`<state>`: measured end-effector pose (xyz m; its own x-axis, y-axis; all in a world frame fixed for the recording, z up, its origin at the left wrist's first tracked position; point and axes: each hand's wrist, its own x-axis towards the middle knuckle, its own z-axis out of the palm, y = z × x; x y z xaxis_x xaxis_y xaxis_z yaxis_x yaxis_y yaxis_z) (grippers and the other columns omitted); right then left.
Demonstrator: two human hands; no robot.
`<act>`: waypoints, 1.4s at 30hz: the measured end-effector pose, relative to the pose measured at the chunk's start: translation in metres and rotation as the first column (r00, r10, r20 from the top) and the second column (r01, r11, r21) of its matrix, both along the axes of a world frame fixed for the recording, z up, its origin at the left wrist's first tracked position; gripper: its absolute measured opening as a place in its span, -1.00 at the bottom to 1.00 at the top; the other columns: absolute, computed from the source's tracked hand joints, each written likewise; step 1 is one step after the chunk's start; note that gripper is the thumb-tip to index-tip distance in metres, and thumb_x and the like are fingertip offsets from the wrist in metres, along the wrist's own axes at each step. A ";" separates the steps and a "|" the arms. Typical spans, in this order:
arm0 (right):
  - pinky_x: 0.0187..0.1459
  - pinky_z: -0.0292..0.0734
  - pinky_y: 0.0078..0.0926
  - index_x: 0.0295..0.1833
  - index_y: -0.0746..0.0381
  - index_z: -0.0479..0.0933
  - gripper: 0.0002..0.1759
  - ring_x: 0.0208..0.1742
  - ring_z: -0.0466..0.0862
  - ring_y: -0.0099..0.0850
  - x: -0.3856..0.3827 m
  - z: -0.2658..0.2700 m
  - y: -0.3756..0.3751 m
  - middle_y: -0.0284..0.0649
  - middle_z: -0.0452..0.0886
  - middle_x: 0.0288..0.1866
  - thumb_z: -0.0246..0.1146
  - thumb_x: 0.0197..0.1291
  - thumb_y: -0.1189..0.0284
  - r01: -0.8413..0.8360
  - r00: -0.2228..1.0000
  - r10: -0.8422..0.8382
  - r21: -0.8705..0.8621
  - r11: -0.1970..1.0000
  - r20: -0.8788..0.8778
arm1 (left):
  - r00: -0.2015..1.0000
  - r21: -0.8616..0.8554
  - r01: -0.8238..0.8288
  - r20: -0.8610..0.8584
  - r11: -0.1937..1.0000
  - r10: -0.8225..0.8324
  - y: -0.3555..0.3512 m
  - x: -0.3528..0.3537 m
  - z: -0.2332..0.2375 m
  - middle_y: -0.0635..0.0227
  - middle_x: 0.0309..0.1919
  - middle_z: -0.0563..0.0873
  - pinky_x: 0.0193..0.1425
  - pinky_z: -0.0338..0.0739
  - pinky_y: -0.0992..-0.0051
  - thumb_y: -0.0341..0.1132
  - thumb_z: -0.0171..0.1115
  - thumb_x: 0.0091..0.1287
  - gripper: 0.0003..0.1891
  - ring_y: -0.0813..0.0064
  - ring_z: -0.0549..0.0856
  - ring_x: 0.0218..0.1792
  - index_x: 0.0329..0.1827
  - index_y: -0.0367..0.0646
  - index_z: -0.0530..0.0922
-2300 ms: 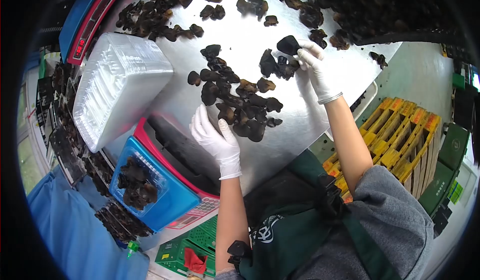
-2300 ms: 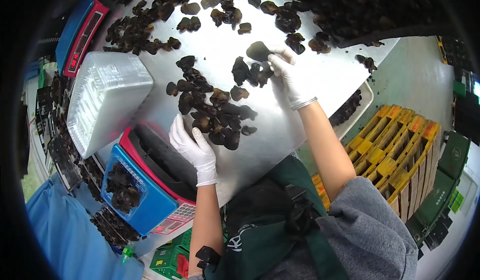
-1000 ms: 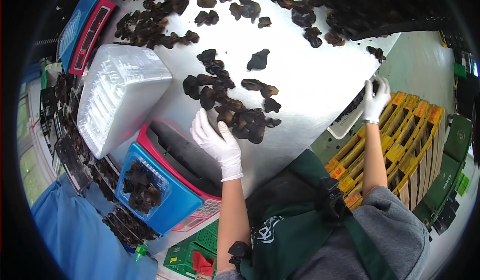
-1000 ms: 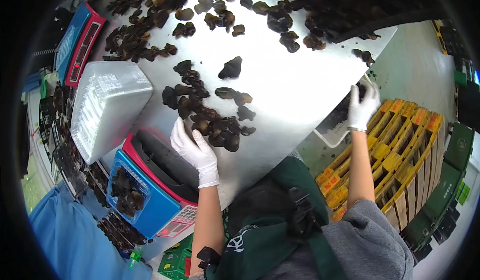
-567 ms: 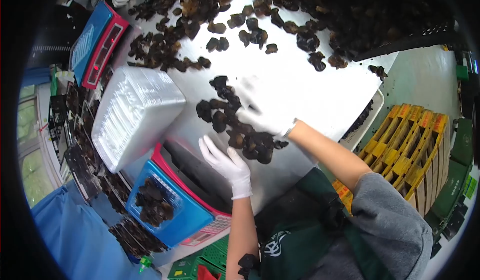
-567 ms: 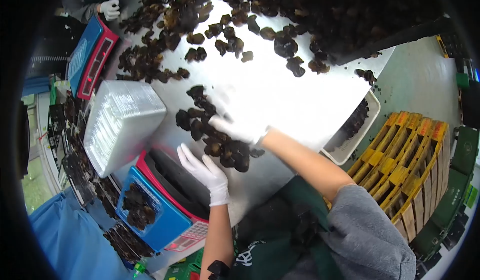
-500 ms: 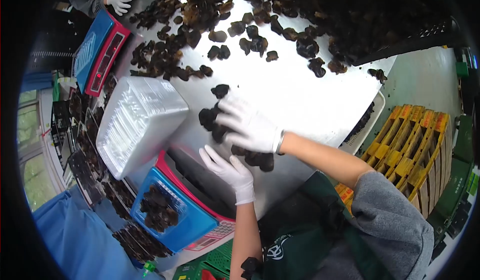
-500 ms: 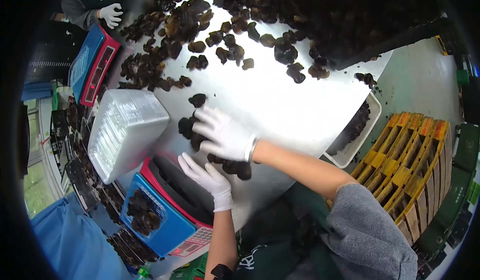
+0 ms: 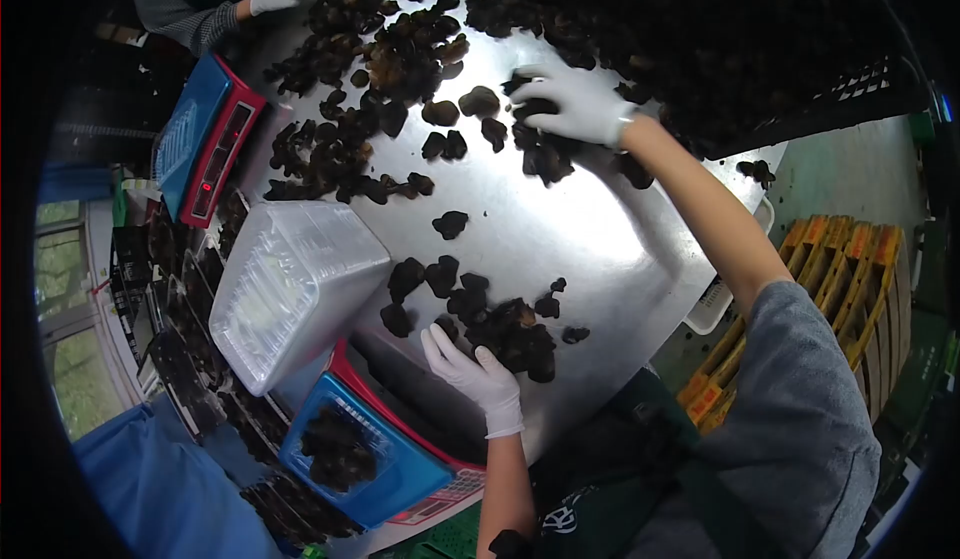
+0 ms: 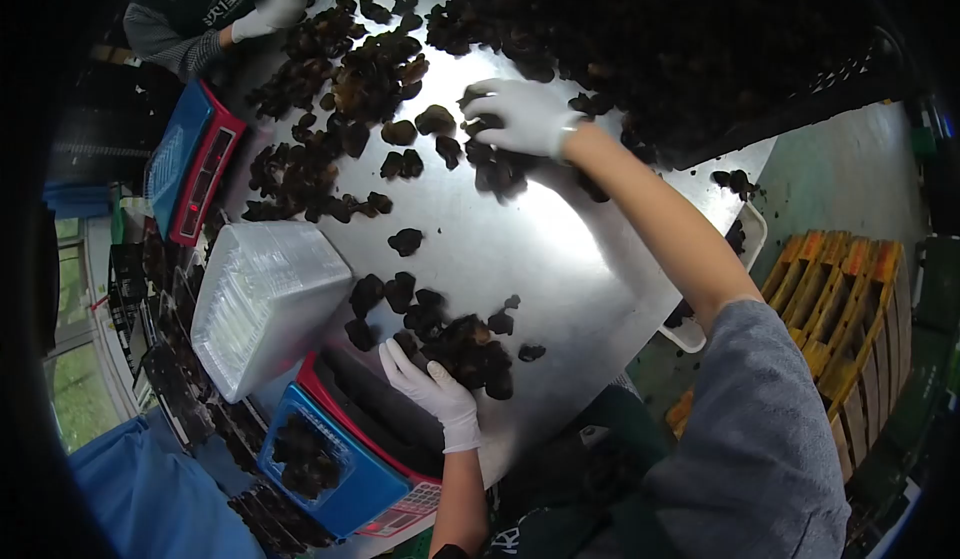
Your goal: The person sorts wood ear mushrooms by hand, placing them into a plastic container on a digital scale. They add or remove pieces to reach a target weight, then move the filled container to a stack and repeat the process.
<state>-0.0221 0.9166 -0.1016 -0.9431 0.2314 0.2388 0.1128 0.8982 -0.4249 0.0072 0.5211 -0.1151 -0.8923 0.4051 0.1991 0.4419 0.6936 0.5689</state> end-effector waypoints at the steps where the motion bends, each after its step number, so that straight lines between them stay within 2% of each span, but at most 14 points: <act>1: 0.12 0.54 -0.32 0.13 -0.01 0.64 -0.57 0.01 0.67 -0.18 0.023 0.011 0.002 -0.28 0.55 0.28 0.25 0.18 0.12 0.054 0.998 -0.052 -0.066 0.996 0.022 | 1.000 -0.002 0.004 0.005 1.000 -0.004 0.001 0.000 0.001 -0.19 0.43 0.24 0.50 0.08 0.05 0.07 -0.18 0.54 -0.30 -0.14 0.26 0.42 0.49 -0.40 0.20; 5: 0.43 0.19 -0.07 0.34 -0.02 0.50 -0.40 0.43 0.32 0.05 0.081 -0.009 0.000 -0.07 0.28 0.52 0.23 0.24 -0.02 0.399 0.915 -0.398 0.317 0.860 -0.073 | 1.000 -0.031 0.014 -0.006 0.999 -0.014 0.000 0.000 0.004 -0.19 0.41 0.27 0.48 0.12 0.06 0.05 -0.16 0.54 -0.31 -0.13 0.29 0.40 0.48 -0.39 0.21; 9: 0.51 -0.05 0.12 0.37 -0.04 0.46 -0.40 0.52 0.10 0.18 0.119 -0.012 -0.085 0.00 0.18 0.55 0.24 0.22 0.04 0.307 0.952 -0.306 -0.048 0.950 0.020 | 0.999 -0.015 0.014 -0.028 1.000 -0.015 -0.001 -0.002 0.002 -0.16 0.38 0.31 0.45 0.15 0.06 0.07 -0.18 0.54 -0.31 -0.10 0.32 0.37 0.48 -0.38 0.22; 11: 0.51 -0.07 0.13 0.34 -0.06 0.49 -0.37 0.54 0.05 0.18 0.124 0.031 -0.145 -0.03 0.19 0.56 0.32 0.13 0.09 0.373 0.920 -0.384 0.132 0.918 0.072 | 0.999 0.000 0.022 -0.027 1.000 -0.022 0.000 -0.002 0.002 -0.15 0.38 0.32 0.44 0.15 0.06 0.06 -0.17 0.54 -0.31 -0.10 0.33 0.37 0.47 -0.38 0.23; 17: 0.03 0.32 -0.25 -0.07 -0.04 0.69 -0.77 -0.08 0.56 -0.43 0.043 0.010 -0.195 -0.47 0.62 -0.23 0.37 0.13 0.25 0.110 0.982 -0.096 0.084 0.990 -0.160 | 0.998 0.037 0.047 -0.043 0.998 -0.045 0.000 -0.003 0.002 -0.14 0.36 0.34 0.41 0.18 0.07 0.03 -0.14 0.54 -0.33 -0.09 0.35 0.34 0.49 -0.38 0.19; 24: -0.11 0.41 -0.33 -0.35 0.15 0.59 -0.82 -0.14 0.59 -0.33 0.003 -0.010 -0.201 -0.32 0.61 -0.33 0.28 0.13 0.27 -0.027 0.999 0.017 0.349 0.937 0.030 | 0.996 0.047 0.064 -0.057 0.997 -0.062 -0.003 -0.003 0.002 -0.14 0.34 0.35 0.40 0.20 0.06 -0.03 -0.10 0.54 -0.35 -0.09 0.36 0.33 0.49 -0.38 0.19; 29: -0.01 0.48 -0.20 -0.23 0.25 0.58 -0.85 -0.13 0.62 -0.11 0.048 0.024 -0.189 -0.08 0.64 -0.23 0.18 0.22 0.40 0.432 0.901 -0.411 -0.208 0.877 0.139 | 0.998 0.098 0.054 -0.040 0.994 -0.050 -0.004 -0.002 0.002 -0.13 0.36 0.33 0.44 0.19 0.06 -0.09 -0.06 0.54 -0.38 -0.07 0.38 0.33 0.50 -0.36 0.18; 30: -0.02 0.51 -0.20 -0.11 0.26 0.57 -0.82 -0.09 0.63 -0.10 0.085 0.019 -0.186 -0.04 0.64 -0.14 0.17 0.31 0.39 0.437 0.874 -0.460 -0.161 0.885 -0.154 | 0.999 0.105 0.048 -0.027 0.993 -0.045 -0.004 -0.002 0.002 -0.13 0.36 0.33 0.43 0.20 0.06 -0.09 -0.04 0.53 -0.39 -0.06 0.38 0.33 0.50 -0.34 0.19; 34: -0.14 0.45 -0.56 -0.12 0.27 0.57 -0.85 -0.26 0.48 -0.56 0.241 0.042 -0.154 -0.30 0.59 -0.27 0.24 0.40 0.39 0.783 0.378 -0.922 -0.501 0.369 -0.090 | 1.000 0.103 0.010 -0.008 0.995 -0.009 -0.004 0.000 0.003 -0.11 0.36 0.34 0.46 0.19 0.08 -0.18 0.08 0.46 -0.38 -0.04 0.36 0.36 0.49 -0.32 0.22; 35: -0.06 0.47 -0.40 -0.15 0.20 0.59 -0.87 -0.33 0.56 -0.50 0.292 0.042 -0.140 -0.28 0.65 -0.29 0.30 0.32 0.37 0.890 0.203 -0.970 -0.438 0.127 0.131 | 1.000 0.157 0.005 0.006 0.988 -0.006 -0.004 -0.002 0.004 -0.08 0.36 0.35 0.48 0.16 0.07 -0.26 0.16 0.39 -0.38 -0.03 0.34 0.38 0.48 -0.30 0.26; 37: 0.11 0.40 -0.19 0.04 0.09 0.59 -0.77 -0.02 0.64 -0.34 0.365 0.049 -0.123 -0.15 0.66 0.03 0.28 0.26 0.44 0.890 0.002 -0.827 0.376 0.258 0.562 | 0.996 0.168 0.000 -0.091 0.986 0.015 -0.004 -0.002 0.005 -0.05 0.36 0.38 0.48 0.14 0.05 -0.31 0.19 0.35 -0.40 -0.01 0.36 0.37 0.45 -0.28 0.31; 38: 0.19 0.32 -0.08 0.16 0.02 0.54 -0.62 0.17 0.54 -0.23 0.396 0.031 -0.130 -0.11 0.55 0.21 0.25 0.22 0.49 0.782 -0.015 -0.920 0.578 0.233 0.391 | 0.990 0.151 0.033 -0.137 0.988 -0.012 -0.001 -0.006 0.010 0.02 0.35 0.41 0.49 0.12 0.03 -0.32 0.21 0.33 -0.44 0.01 0.37 0.36 0.40 -0.25 0.39; 40: 0.37 0.13 0.09 0.46 -0.02 0.33 -0.23 0.53 0.17 -0.05 0.401 0.032 -0.134 -0.09 0.19 0.56 0.18 0.06 0.65 0.702 0.133 -0.962 0.663 0.261 0.237 | 0.961 0.096 0.173 -0.235 0.980 -0.146 0.020 -0.023 0.026 0.07 0.32 0.45 0.49 0.10 0.01 -0.37 0.20 0.32 -0.53 0.02 0.38 0.34 0.32 -0.22 0.49; 42: 0.30 0.32 -0.08 0.26 0.22 0.50 -0.39 0.32 0.46 -0.02 0.353 0.042 -0.123 0.00 0.51 0.30 0.22 -0.02 0.63 0.740 0.640 -0.768 0.259 0.621 0.014 | 0.940 0.082 0.308 -0.184 0.948 -0.289 0.054 -0.044 0.036 0.10 0.31 0.47 0.51 0.08 -0.01 -0.38 0.20 0.32 -0.55 0.02 0.39 0.34 0.30 -0.16 0.52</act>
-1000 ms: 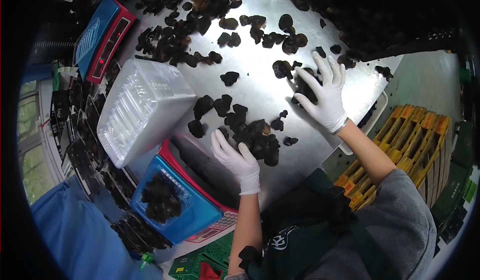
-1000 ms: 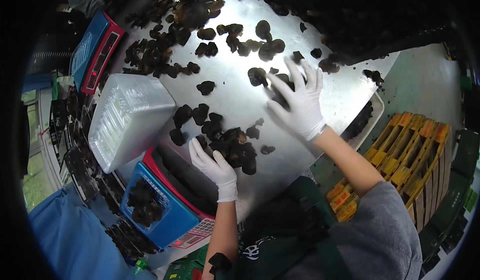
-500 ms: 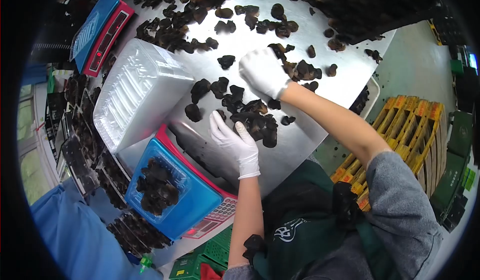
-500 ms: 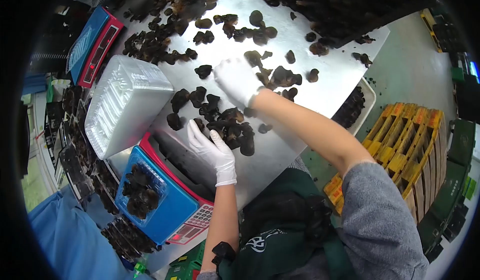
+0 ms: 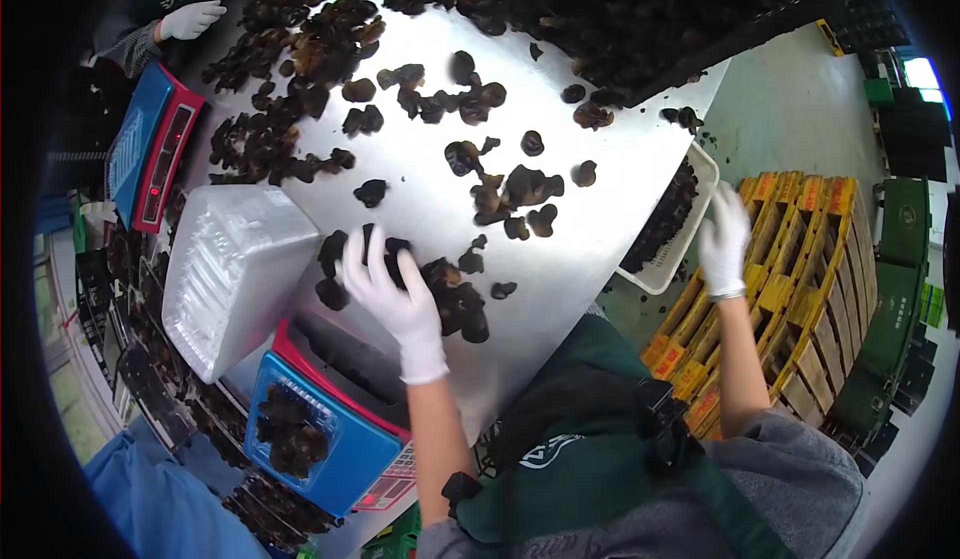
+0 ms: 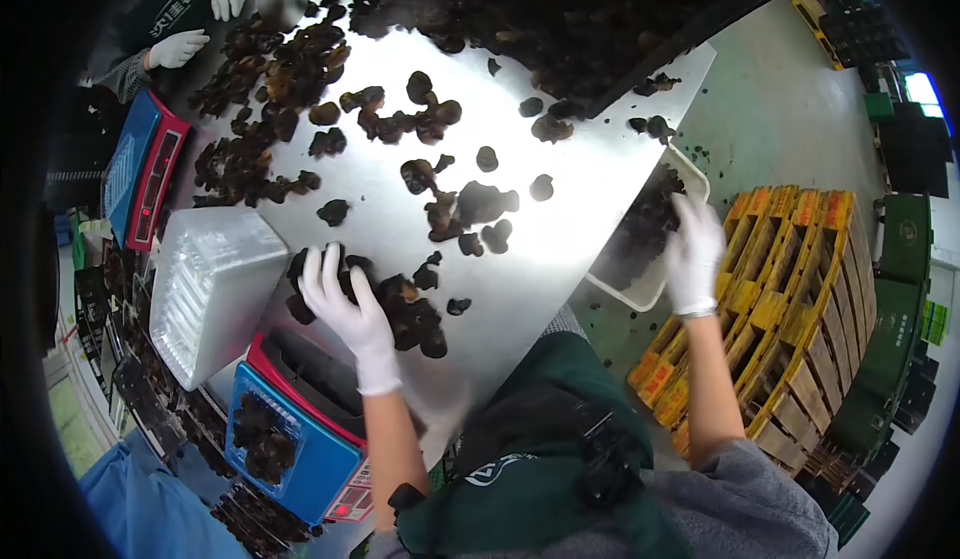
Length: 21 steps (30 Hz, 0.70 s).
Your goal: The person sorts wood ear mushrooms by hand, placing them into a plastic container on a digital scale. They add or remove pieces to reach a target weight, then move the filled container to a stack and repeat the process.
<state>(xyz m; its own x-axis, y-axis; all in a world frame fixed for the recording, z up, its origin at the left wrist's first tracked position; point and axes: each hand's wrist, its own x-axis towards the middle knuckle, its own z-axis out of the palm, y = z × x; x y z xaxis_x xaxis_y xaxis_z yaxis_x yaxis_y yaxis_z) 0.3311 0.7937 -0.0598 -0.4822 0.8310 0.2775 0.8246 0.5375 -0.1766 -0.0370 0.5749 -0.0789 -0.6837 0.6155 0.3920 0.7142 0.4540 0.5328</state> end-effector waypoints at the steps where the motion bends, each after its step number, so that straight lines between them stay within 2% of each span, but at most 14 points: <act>1: 0.24 0.39 -0.13 0.17 0.26 0.56 -0.52 0.22 0.54 0.00 -0.046 0.006 -0.006 0.01 0.59 0.17 0.24 0.04 0.60 -0.083 0.991 0.086 0.035 0.996 -0.102 | 0.997 -0.043 0.057 0.048 0.997 -0.055 0.020 -0.010 0.002 0.11 0.31 0.47 0.52 0.07 -0.02 -0.38 0.20 0.32 -0.55 0.02 0.40 0.34 0.30 -0.13 0.52; 2: 0.32 0.33 -0.08 0.26 0.29 0.48 -0.47 0.28 0.50 0.04 -0.078 0.004 -0.007 0.04 0.52 0.27 0.29 0.14 0.41 -0.095 0.995 0.091 -0.170 0.981 -0.029 | 0.992 -0.117 0.121 0.060 0.986 -0.114 0.038 -0.022 -0.002 0.14 0.32 0.47 0.54 0.02 -0.05 -0.35 0.22 0.32 -0.55 0.05 0.39 0.36 0.30 -0.05 0.53; 3: 0.35 0.24 0.06 0.31 0.30 0.40 -0.34 0.29 0.45 0.08 -0.108 -0.011 -0.021 0.05 0.48 0.28 0.30 0.18 0.17 -0.126 0.992 0.125 0.007 0.992 0.017 | 0.988 -0.205 0.152 0.039 0.967 -0.147 0.055 -0.031 -0.006 0.11 0.35 0.44 0.53 -0.05 -0.22 -0.24 0.20 0.36 -0.58 0.04 0.36 0.40 0.29 -0.01 0.55; 4: 0.35 0.13 0.22 0.37 0.26 0.34 -0.25 0.36 0.35 0.13 -0.144 -0.017 -0.028 0.06 0.40 0.34 0.28 0.17 0.04 -0.105 0.993 0.101 -0.073 0.992 -0.052 | 0.989 -0.263 0.143 0.016 0.954 -0.144 0.073 -0.033 -0.009 0.11 0.36 0.43 0.53 -0.09 -0.23 -0.21 0.16 0.39 -0.59 0.04 0.34 0.42 0.30 0.01 0.55; 5: 0.38 0.04 0.29 0.37 0.22 0.35 -0.27 0.45 0.24 0.10 -0.168 -0.025 -0.034 0.07 0.34 0.39 0.26 0.20 0.04 -0.168 0.986 0.146 -0.395 0.903 -0.086 | 0.989 -0.323 0.135 -0.006 0.937 -0.145 0.084 -0.032 -0.010 0.10 0.38 0.42 0.54 -0.14 -0.25 -0.17 0.13 0.43 -0.59 0.03 0.31 0.44 0.31 0.02 0.54; 7: 0.45 -0.09 0.31 0.31 0.19 0.43 -0.36 0.51 0.17 0.12 -0.220 -0.036 -0.058 0.03 0.21 0.52 0.28 0.18 0.11 -0.359 0.933 0.319 -0.509 0.782 -0.169 | 0.985 -0.402 0.165 0.119 0.901 -0.127 0.085 -0.026 -0.006 0.09 0.40 0.41 0.54 -0.18 -0.25 -0.14 0.10 0.45 -0.59 0.03 0.29 0.46 0.32 0.01 0.54; 9: 0.41 0.04 0.30 0.34 0.14 0.39 -0.37 0.48 0.28 -0.02 -0.245 -0.030 -0.083 -0.09 0.38 0.42 0.20 0.24 0.05 -0.643 0.764 0.604 -0.343 0.684 -0.227 | 0.974 -0.340 0.134 0.219 0.931 -0.060 0.072 -0.018 -0.006 0.10 0.37 0.45 0.55 -0.24 -0.25 -0.17 0.11 0.45 -0.61 0.07 0.32 0.46 0.29 -0.01 0.57; 12: 0.45 0.03 0.26 0.10 0.10 0.60 -0.58 0.45 0.34 -0.08 -0.252 -0.015 -0.058 -0.24 0.48 0.35 0.21 0.22 0.12 -0.814 0.564 0.687 -0.164 0.558 -0.458 | 0.978 -0.360 -0.104 0.134 0.927 0.162 0.033 -0.004 0.010 0.20 0.33 0.53 0.56 -0.32 -0.20 -0.23 0.15 0.41 -0.64 0.14 0.38 0.43 0.23 -0.04 0.60; 13: 0.39 0.11 0.23 -0.01 0.11 0.64 -0.66 0.36 0.42 -0.10 -0.263 -0.023 -0.031 -0.20 0.54 0.24 0.24 0.20 0.17 -0.793 0.570 0.674 -0.098 0.602 -0.471 | 0.966 -0.371 -0.210 0.063 0.905 0.250 0.026 0.001 0.019 0.24 0.32 0.55 0.56 -0.35 -0.18 -0.26 0.16 0.40 -0.65 0.16 0.40 0.42 0.22 -0.04 0.61; 14: 0.32 0.20 0.11 -0.03 0.12 0.62 -0.69 0.25 0.46 -0.07 -0.276 -0.016 0.010 -0.14 0.56 0.15 0.27 0.17 0.22 -0.714 0.700 0.564 -0.403 0.572 -0.438 | 0.944 -0.366 -0.242 0.125 0.899 0.305 0.016 0.002 0.018 0.28 0.33 0.55 0.57 -0.32 -0.16 -0.29 0.17 0.38 -0.65 0.17 0.38 0.43 0.22 -0.03 0.61; 16: 0.32 0.22 0.00 0.08 0.22 0.56 -0.55 0.28 0.38 0.06 -0.303 -0.036 0.068 0.01 0.46 0.22 0.22 0.23 0.13 -0.600 0.713 0.507 -0.047 0.799 -0.484 | 0.944 -0.342 -0.255 0.115 0.904 0.310 0.017 0.005 0.022 0.28 0.34 0.53 0.57 -0.27 -0.16 -0.33 0.21 0.35 -0.62 0.20 0.38 0.43 0.25 -0.01 0.59; 17: 0.37 0.19 0.03 0.24 0.21 0.47 -0.44 0.33 0.33 0.05 -0.314 -0.029 0.083 0.03 0.39 0.30 0.18 0.26 0.07 -0.503 0.805 0.485 0.042 0.863 -0.342 | 0.952 -0.333 -0.249 0.090 0.910 0.293 0.025 0.005 0.023 0.28 0.36 0.52 0.57 -0.24 -0.16 -0.32 0.21 0.36 -0.61 0.24 0.39 0.43 0.26 0.01 0.58; 19: 0.43 0.14 0.04 0.35 0.14 0.41 -0.38 0.39 0.32 0.00 -0.314 -0.044 0.084 -0.01 0.37 0.34 0.17 0.27 0.04 -0.615 0.788 0.595 -0.150 0.774 -0.158 | 0.967 -0.292 -0.184 0.115 0.939 0.226 0.048 -0.007 0.022 0.26 0.38 0.48 0.58 -0.21 -0.12 -0.34 0.22 0.33 -0.58 0.23 0.36 0.45 0.28 -0.02 0.56; 21: 0.40 0.20 0.03 0.28 0.10 0.48 -0.45 0.38 0.37 -0.06 -0.288 -0.039 0.052 -0.07 0.42 0.29 0.26 0.22 0.12 -0.796 0.605 0.715 -0.230 0.560 -0.350 | 0.984 -0.230 -0.120 0.103 0.966 0.147 0.077 -0.029 0.021 0.16 0.38 0.45 0.57 -0.07 -0.06 -0.36 0.23 0.32 -0.56 0.16 0.35 0.44 0.29 -0.08 0.53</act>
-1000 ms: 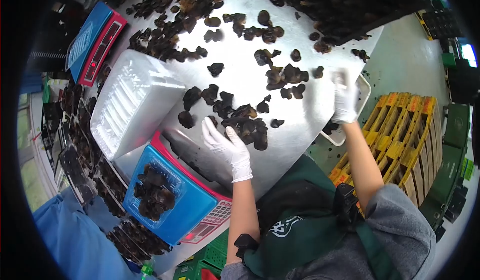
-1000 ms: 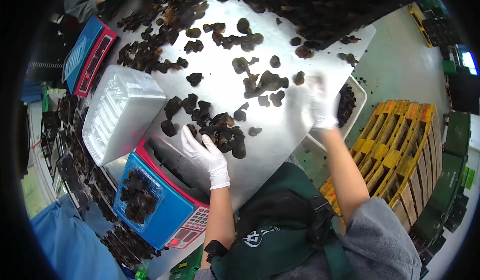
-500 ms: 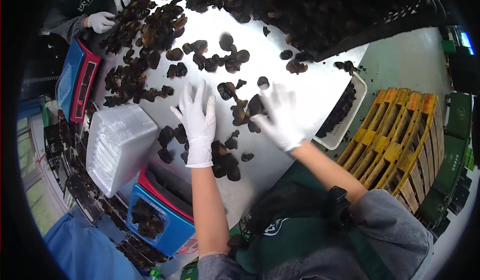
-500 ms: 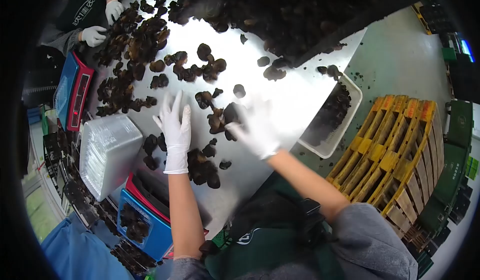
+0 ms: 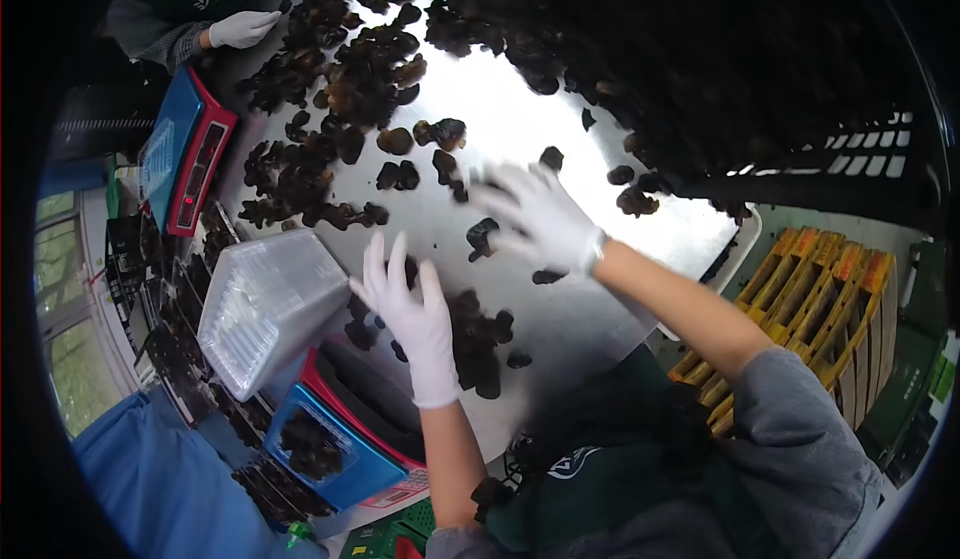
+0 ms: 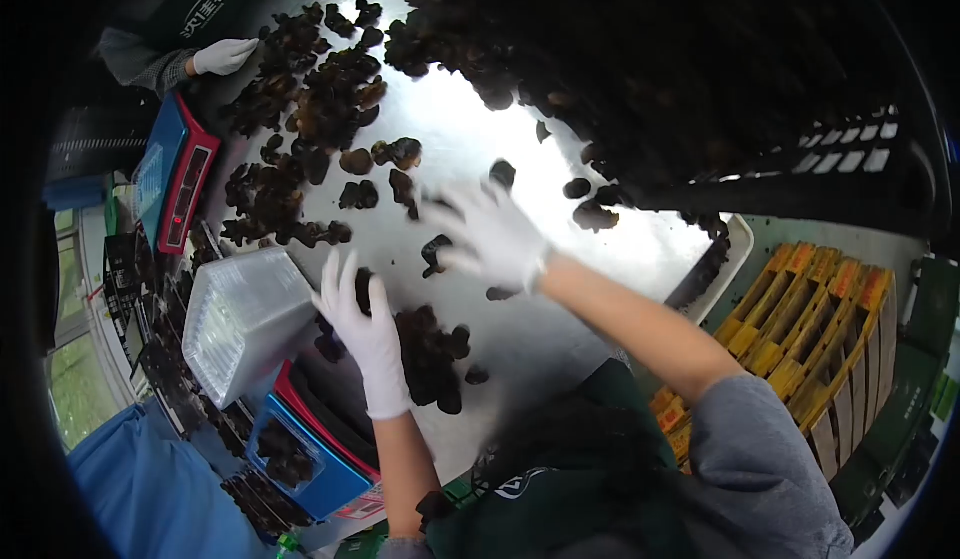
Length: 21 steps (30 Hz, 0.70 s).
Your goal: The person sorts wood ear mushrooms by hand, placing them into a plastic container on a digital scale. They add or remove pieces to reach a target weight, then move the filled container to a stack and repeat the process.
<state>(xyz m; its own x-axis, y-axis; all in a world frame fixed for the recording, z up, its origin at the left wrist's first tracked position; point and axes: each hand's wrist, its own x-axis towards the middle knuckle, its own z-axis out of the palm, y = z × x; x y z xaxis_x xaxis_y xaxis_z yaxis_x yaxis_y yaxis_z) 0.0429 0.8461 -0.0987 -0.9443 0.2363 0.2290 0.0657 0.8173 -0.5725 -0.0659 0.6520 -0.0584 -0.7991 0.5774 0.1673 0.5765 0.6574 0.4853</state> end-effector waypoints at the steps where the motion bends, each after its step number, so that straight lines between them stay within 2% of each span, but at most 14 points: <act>1: 0.37 0.23 0.00 0.21 0.11 0.53 -0.53 0.33 0.42 -0.07 0.019 0.013 -0.013 -0.08 0.46 0.25 0.28 0.19 0.21 -0.013 0.999 0.011 -0.030 0.999 -0.037 | 0.999 0.044 0.037 -0.011 0.998 -0.037 0.014 -0.015 -0.003 0.13 0.38 0.44 0.57 -0.04 -0.06 -0.35 0.24 0.31 -0.55 0.15 0.35 0.44 0.29 -0.10 0.53; 2: 0.34 0.27 -0.04 0.13 0.13 0.58 -0.59 0.28 0.47 -0.09 0.034 0.020 -0.016 -0.08 0.50 0.21 0.31 0.16 0.29 -0.025 0.997 0.021 -0.060 0.998 -0.072 | 0.997 0.088 0.076 -0.022 0.993 -0.075 0.028 -0.029 -0.006 0.10 0.39 0.42 0.57 -0.01 -0.05 -0.34 0.26 0.31 -0.54 0.14 0.35 0.44 0.30 -0.12 0.52; 4: 0.31 0.29 -0.08 0.03 0.13 0.63 -0.67 0.21 0.52 -0.13 0.053 0.012 0.000 -0.08 0.54 0.18 0.29 0.10 0.41 0.116 0.959 -0.168 -0.227 0.967 -0.230 | 0.987 0.220 0.068 0.126 0.973 -0.097 0.060 -0.059 -0.014 0.02 0.41 0.38 0.53 0.12 0.07 -0.28 0.24 0.36 -0.53 0.05 0.33 0.43 0.34 -0.15 0.48; 5: 0.30 0.29 -0.08 0.03 0.15 0.63 -0.64 0.23 0.49 -0.12 0.057 0.007 0.010 -0.08 0.54 0.19 0.29 0.05 0.45 0.284 0.925 -0.295 -0.081 0.955 -0.239 | 0.991 0.185 0.099 0.066 0.978 -0.113 0.072 -0.074 -0.022 0.00 0.41 0.37 0.52 0.15 0.09 -0.25 0.23 0.38 -0.51 0.01 0.32 0.43 0.35 -0.17 0.46; 6: 0.35 0.23 -0.02 0.10 0.16 0.60 -0.58 0.31 0.41 0.00 0.054 0.001 0.025 0.00 0.47 0.29 0.31 0.08 0.33 0.372 0.911 -0.341 0.105 0.922 -0.231 | 0.991 0.150 0.131 0.007 0.980 -0.133 0.085 -0.085 -0.029 -0.03 0.41 0.36 0.50 0.18 0.10 -0.21 0.23 0.39 -0.49 -0.02 0.31 0.43 0.37 -0.19 0.44; 8: 0.43 0.12 0.09 0.25 0.15 0.51 -0.43 0.39 0.30 0.13 0.031 0.007 0.024 0.07 0.35 0.39 0.31 0.14 0.15 0.523 0.852 -0.523 0.107 0.846 -0.029 | 0.979 0.037 0.202 -0.043 0.979 -0.200 0.103 -0.093 -0.036 0.10 0.36 0.43 0.47 0.23 0.17 -0.20 0.27 0.33 -0.53 0.00 0.35 0.38 0.31 -0.05 0.53; 9: 0.48 -0.01 0.21 0.38 0.11 0.39 -0.29 0.46 0.21 0.19 0.027 -0.008 0.015 0.11 0.23 0.48 0.28 0.18 0.01 0.447 0.868 -0.485 0.253 0.858 0.108 | 0.960 -0.054 0.267 -0.068 0.962 -0.270 0.106 -0.095 -0.043 0.13 0.33 0.46 0.45 0.25 0.20 -0.21 0.29 0.31 -0.55 0.02 0.37 0.36 0.27 -0.01 0.57; 10: 0.47 -0.03 0.28 0.42 0.08 0.36 -0.27 0.49 0.19 0.18 0.024 -0.013 0.002 0.06 0.24 0.49 0.27 0.20 -0.02 0.351 0.914 -0.375 0.158 0.923 0.157 | 0.936 -0.150 0.329 -0.081 0.932 -0.344 0.108 -0.096 -0.044 0.17 0.30 0.50 0.44 0.27 0.22 -0.21 0.31 0.28 -0.58 0.03 0.39 0.33 0.23 0.03 0.61; 11: 0.47 -0.02 0.26 0.38 0.06 0.42 -0.32 0.50 0.18 0.15 0.023 -0.014 -0.017 0.04 0.24 0.51 0.30 0.18 0.03 0.288 0.942 -0.287 0.020 0.957 0.176 | 0.938 -0.002 0.345 0.019 0.938 -0.345 0.105 -0.093 -0.045 0.26 0.14 0.59 0.33 0.35 0.22 -0.26 0.34 0.20 -0.71 0.11 0.48 0.20 0.01 0.07 0.71; 12: 0.46 0.00 0.23 0.33 0.04 0.48 -0.37 0.51 0.17 0.13 0.024 -0.013 -0.040 0.02 0.24 0.52 0.33 0.16 0.07 0.216 0.964 -0.191 -0.124 0.969 0.184 | 0.897 0.072 0.417 0.131 0.906 -0.423 0.097 -0.093 -0.045 0.28 -0.02 0.64 0.23 0.39 0.17 -0.33 0.33 0.13 -0.79 0.14 0.55 0.07 -0.14 -0.01 0.71; 14: 0.45 0.05 0.24 0.30 0.01 0.50 -0.39 0.47 0.24 0.06 0.031 0.000 -0.079 -0.03 0.28 0.50 0.35 0.11 0.14 0.080 0.995 -0.072 -0.104 0.991 0.073 | 0.888 -0.075 0.457 0.086 0.886 -0.451 0.065 -0.068 -0.037 0.31 -0.07 0.65 0.15 0.42 0.18 -0.43 0.29 0.09 -0.78 0.15 0.59 0.00 -0.17 -0.04 0.68; 16: 0.45 0.08 0.21 0.26 0.00 0.51 -0.43 0.46 0.27 -0.02 0.044 -0.001 -0.111 -0.10 0.31 0.48 0.33 0.08 0.18 -0.041 0.997 0.048 -0.124 0.991 0.056 | 0.923 -0.259 0.355 -0.054 0.898 -0.381 0.021 -0.033 -0.026 0.28 -0.07 0.65 0.13 0.43 0.19 -0.50 0.24 0.08 -0.74 0.15 0.60 0.00 -0.15 -0.06 0.67; 18: 0.46 0.06 0.25 0.13 -0.04 0.59 -0.57 0.49 0.27 -0.09 0.056 0.004 -0.133 -0.21 0.37 0.46 0.32 0.10 0.20 -0.203 0.975 0.213 -0.144 0.968 0.057 | 0.964 -0.206 0.263 0.027 0.943 -0.263 -0.024 -0.003 -0.010 0.24 0.00 0.64 0.14 0.43 0.20 -0.52 0.23 0.11 -0.70 0.15 0.59 0.05 -0.08 -0.09 0.66; 21: 0.45 0.05 0.33 -0.05 -0.04 0.65 -0.73 0.46 0.36 -0.21 0.064 0.009 -0.138 -0.34 0.50 0.35 0.24 0.14 0.21 -0.444 0.895 0.427 -0.166 0.881 -0.129 | 1.000 -0.112 0.014 0.027 0.994 -0.012 -0.082 0.038 0.003 0.16 0.17 0.60 0.24 0.40 0.20 -0.57 0.21 0.15 -0.56 0.10 0.56 0.15 0.13 -0.09 0.64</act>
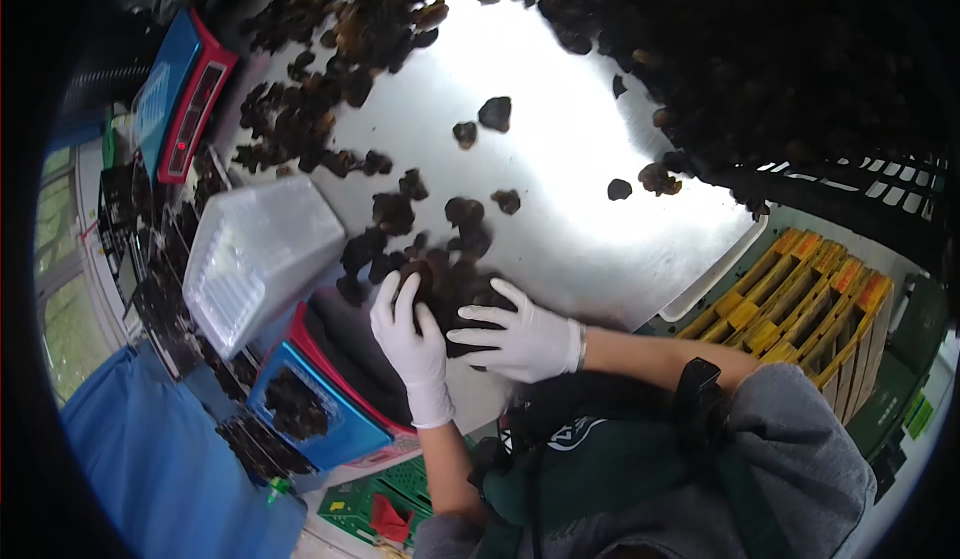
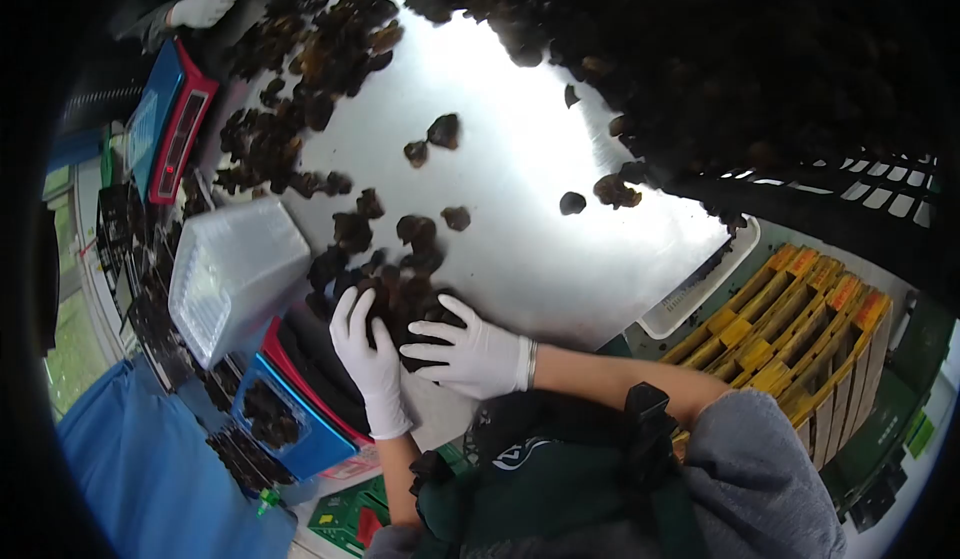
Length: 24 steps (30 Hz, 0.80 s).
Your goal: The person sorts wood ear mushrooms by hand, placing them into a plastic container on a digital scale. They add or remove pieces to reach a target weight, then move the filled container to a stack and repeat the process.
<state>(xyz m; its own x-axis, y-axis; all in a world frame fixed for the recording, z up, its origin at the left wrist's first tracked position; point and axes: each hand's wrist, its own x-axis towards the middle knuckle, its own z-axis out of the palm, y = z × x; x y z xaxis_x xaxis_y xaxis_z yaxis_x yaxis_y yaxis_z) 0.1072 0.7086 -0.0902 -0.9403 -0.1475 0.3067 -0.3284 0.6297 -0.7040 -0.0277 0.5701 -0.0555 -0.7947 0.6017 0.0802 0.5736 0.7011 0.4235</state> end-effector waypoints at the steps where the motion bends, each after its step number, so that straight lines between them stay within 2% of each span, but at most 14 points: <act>1: 0.44 0.08 0.33 -0.07 -0.03 0.65 -0.75 0.39 0.44 -0.24 -0.006 -0.003 0.012 -0.34 0.54 0.29 0.21 0.14 0.23 -0.028 0.995 0.031 0.038 0.999 -0.090 | 0.991 0.080 -0.129 0.052 0.988 0.125 -0.015 0.014 0.003 0.10 0.23 0.56 0.32 0.37 0.20 -0.60 0.19 0.17 -0.53 0.09 0.54 0.22 0.18 -0.11 0.62; 3: 0.41 0.14 0.28 -0.15 0.02 0.63 -0.81 0.26 0.51 -0.21 -0.043 0.005 0.052 -0.28 0.58 0.21 0.20 0.14 0.27 0.103 0.992 -0.104 -0.014 0.995 -0.073 | 0.934 0.173 -0.357 0.094 0.918 0.346 -0.036 0.037 0.000 0.07 0.27 0.52 0.40 0.32 0.21 -0.61 0.19 0.19 -0.53 0.10 0.49 0.30 0.21 -0.15 0.60; 4: 0.39 0.12 0.20 -0.10 0.07 0.64 -0.76 0.32 0.44 -0.12 -0.069 0.022 0.076 -0.24 0.58 0.19 0.22 0.12 0.27 0.220 0.919 -0.150 -0.159 0.962 0.365 | 0.908 0.199 -0.419 0.126 0.886 0.400 -0.045 0.042 -0.002 0.05 0.30 0.49 0.44 0.29 0.22 -0.61 0.18 0.20 -0.54 0.10 0.47 0.34 0.22 -0.22 0.58; 5: 0.39 0.09 0.12 0.09 0.13 0.60 -0.61 0.40 0.33 -0.01 -0.080 -0.006 0.087 -0.10 0.50 0.28 0.22 0.20 0.20 0.348 0.935 -0.350 0.050 0.936 0.063 | 0.878 0.240 -0.477 0.176 0.845 0.446 -0.056 0.047 -0.011 0.05 0.33 0.46 0.46 0.27 0.21 -0.59 0.16 0.24 -0.52 0.10 0.43 0.37 0.27 -0.26 0.53; 7: 0.43 0.02 0.09 0.27 0.12 0.51 -0.47 0.45 0.23 0.06 -0.118 -0.021 0.090 0.01 0.39 0.38 0.17 0.29 0.06 0.578 0.815 -0.572 0.161 0.800 -0.090 | 0.829 0.327 -0.559 0.238 0.762 0.507 -0.060 0.055 -0.022 0.04 0.37 0.41 0.49 0.24 0.21 -0.57 0.12 0.29 -0.50 0.11 0.39 0.40 0.35 -0.28 0.45; 9: 0.44 -0.01 0.10 0.35 0.09 0.45 -0.38 0.46 0.23 0.07 -0.150 -0.027 0.079 0.05 0.29 0.45 0.11 0.34 -0.05 0.467 0.880 -0.465 0.334 0.818 -0.091 | 0.861 0.383 -0.509 0.218 0.771 0.459 -0.070 0.055 -0.049 0.00 0.42 0.34 0.54 0.15 0.18 -0.46 0.06 0.39 -0.47 0.07 0.32 0.45 0.44 -0.31 0.32; 13: 0.35 0.21 0.02 0.31 0.04 0.48 -0.38 0.41 0.32 -0.05 -0.176 -0.034 0.021 -0.08 0.38 0.40 0.15 0.28 -0.10 0.195 0.980 -0.196 0.339 0.920 -0.031 | 0.884 0.405 -0.460 0.126 0.790 0.450 -0.043 0.013 -0.047 0.00 0.48 0.26 0.61 -0.04 0.19 -0.41 -0.05 0.46 -0.45 0.08 0.17 0.53 0.53 -0.27 0.20; 15: 0.25 0.35 -0.11 0.22 0.04 0.53 -0.47 0.29 0.43 -0.12 -0.170 -0.029 0.010 -0.15 0.48 0.26 0.19 0.27 -0.03 -0.035 0.999 0.024 0.348 0.937 0.036 | 0.923 0.332 -0.383 0.183 0.862 0.339 -0.049 -0.016 -0.060 0.02 0.48 0.27 0.61 -0.06 0.20 -0.42 -0.03 0.42 -0.41 0.07 0.18 0.53 0.54 -0.27 0.19; 16: 0.25 0.36 -0.12 0.20 0.04 0.54 -0.49 0.26 0.45 -0.12 -0.163 -0.027 0.010 -0.14 0.49 0.24 0.19 0.27 -0.01 -0.124 0.992 0.116 0.254 0.959 0.048 | 0.953 0.343 -0.303 0.126 0.889 0.276 -0.047 -0.027 -0.058 0.02 0.48 0.28 0.60 -0.04 0.20 -0.43 0.02 0.30 -0.34 0.05 0.19 0.51 0.53 -0.26 0.20; 18: 0.39 0.26 -0.08 0.19 0.08 0.54 -0.57 0.31 0.43 -0.11 -0.143 -0.011 0.022 -0.15 0.49 0.24 0.22 0.29 0.12 -0.293 0.950 0.286 0.035 0.956 0.124 | 0.958 0.324 -0.209 0.256 0.923 0.128 -0.050 -0.026 -0.038 0.00 0.44 0.32 0.56 0.06 0.20 -0.43 0.07 0.16 -0.29 0.04 0.27 0.46 0.50 -0.18 0.29; 19: 0.37 0.28 -0.04 0.24 0.06 0.52 -0.50 0.33 0.41 -0.10 -0.131 0.002 0.031 -0.17 0.45 0.31 0.28 0.22 0.11 -0.351 0.913 0.337 0.024 0.936 0.229 | 0.946 0.328 -0.145 0.322 0.933 0.033 -0.055 -0.019 -0.027 0.01 0.43 0.34 0.55 0.10 0.19 -0.42 0.10 0.14 -0.28 0.05 0.29 0.44 0.49 -0.15 0.32; 21: 0.27 0.36 -0.01 0.44 -0.02 0.36 -0.02 0.33 0.39 -0.04 -0.105 0.038 0.046 -0.17 0.32 0.46 0.51 -0.18 0.01 -0.385 0.883 0.268 0.267 0.884 0.384 | 0.957 0.160 -0.091 0.289 0.983 0.041 -0.059 0.011 -0.017 -0.03 0.44 0.30 0.50 0.12 0.08 -0.17 0.35 0.06 -0.16 -0.05 0.29 0.41 0.50 -0.10 0.31; 23: 0.26 0.38 0.00 0.53 -0.09 0.24 0.16 0.33 0.38 0.04 -0.085 0.047 0.053 -0.09 0.22 0.53 0.59 -0.31 0.11 -0.384 0.890 0.204 0.428 0.818 0.408 | 0.967 -0.015 -0.102 0.232 0.995 0.103 -0.056 0.041 -0.001 -0.13 0.47 0.20 0.44 0.16 -0.07 0.12 0.54 -0.15 0.17 -0.21 0.27 0.38 0.58 -0.03 0.15; 24: 0.27 0.38 0.01 0.54 -0.11 0.21 0.18 0.33 0.37 0.08 -0.082 0.053 0.048 -0.06 0.18 0.55 0.59 -0.32 0.15 -0.366 0.876 0.134 0.459 0.809 0.463 | 0.959 -0.111 -0.126 0.241 0.986 0.149 -0.052 0.053 0.003 -0.18 0.47 0.18 0.42 0.20 -0.08 0.12 0.57 -0.20 0.24 -0.24 0.28 0.36 0.60 -0.04 0.08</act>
